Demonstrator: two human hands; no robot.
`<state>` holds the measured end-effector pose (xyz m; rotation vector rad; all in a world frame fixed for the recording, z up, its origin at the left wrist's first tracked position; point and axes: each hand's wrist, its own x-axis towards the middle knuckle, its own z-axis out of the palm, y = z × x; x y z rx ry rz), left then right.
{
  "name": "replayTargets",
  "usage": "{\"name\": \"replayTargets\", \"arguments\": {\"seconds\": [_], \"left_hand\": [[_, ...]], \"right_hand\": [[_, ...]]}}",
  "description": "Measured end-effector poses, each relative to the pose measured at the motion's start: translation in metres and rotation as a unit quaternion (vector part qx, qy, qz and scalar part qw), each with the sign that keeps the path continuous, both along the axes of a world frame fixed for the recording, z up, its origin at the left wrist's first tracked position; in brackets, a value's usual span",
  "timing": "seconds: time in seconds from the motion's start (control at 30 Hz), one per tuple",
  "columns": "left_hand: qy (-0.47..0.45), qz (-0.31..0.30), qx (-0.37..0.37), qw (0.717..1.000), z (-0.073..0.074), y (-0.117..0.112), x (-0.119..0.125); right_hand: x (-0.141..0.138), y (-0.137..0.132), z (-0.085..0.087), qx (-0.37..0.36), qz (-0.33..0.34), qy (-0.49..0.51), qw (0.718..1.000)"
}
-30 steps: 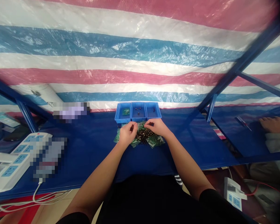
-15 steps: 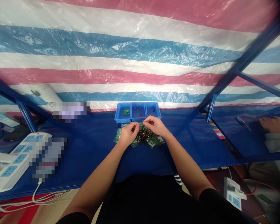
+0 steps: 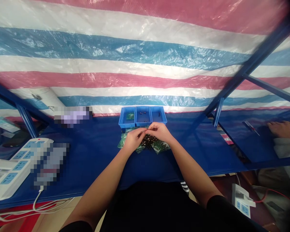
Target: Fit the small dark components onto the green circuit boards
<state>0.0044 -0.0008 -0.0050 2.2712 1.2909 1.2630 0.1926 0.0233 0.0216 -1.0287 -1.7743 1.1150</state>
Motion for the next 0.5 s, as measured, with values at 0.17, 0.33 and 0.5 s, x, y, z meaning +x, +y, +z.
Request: {"name": "replayTargets", "arguments": {"seconds": [0.17, 0.33, 0.5], "left_hand": [[0.007, 0.01, -0.017, 1.0, 0.0033, -0.0024, 0.0005], [0.013, 0.015, -0.058, 0.998, 0.0071, -0.0049, 0.0004], [0.022, 0.01, -0.057, 0.998, 0.0103, -0.0059, 0.001]], "right_hand": [[-0.0005, -0.0014, 0.0014, -0.002, 0.015, 0.021, 1.0], [0.0002, -0.0015, 0.0014, -0.011, 0.031, 0.049, 0.998], [-0.0003, -0.0008, 0.0002, -0.02, 0.029, 0.055, 0.998]]}}
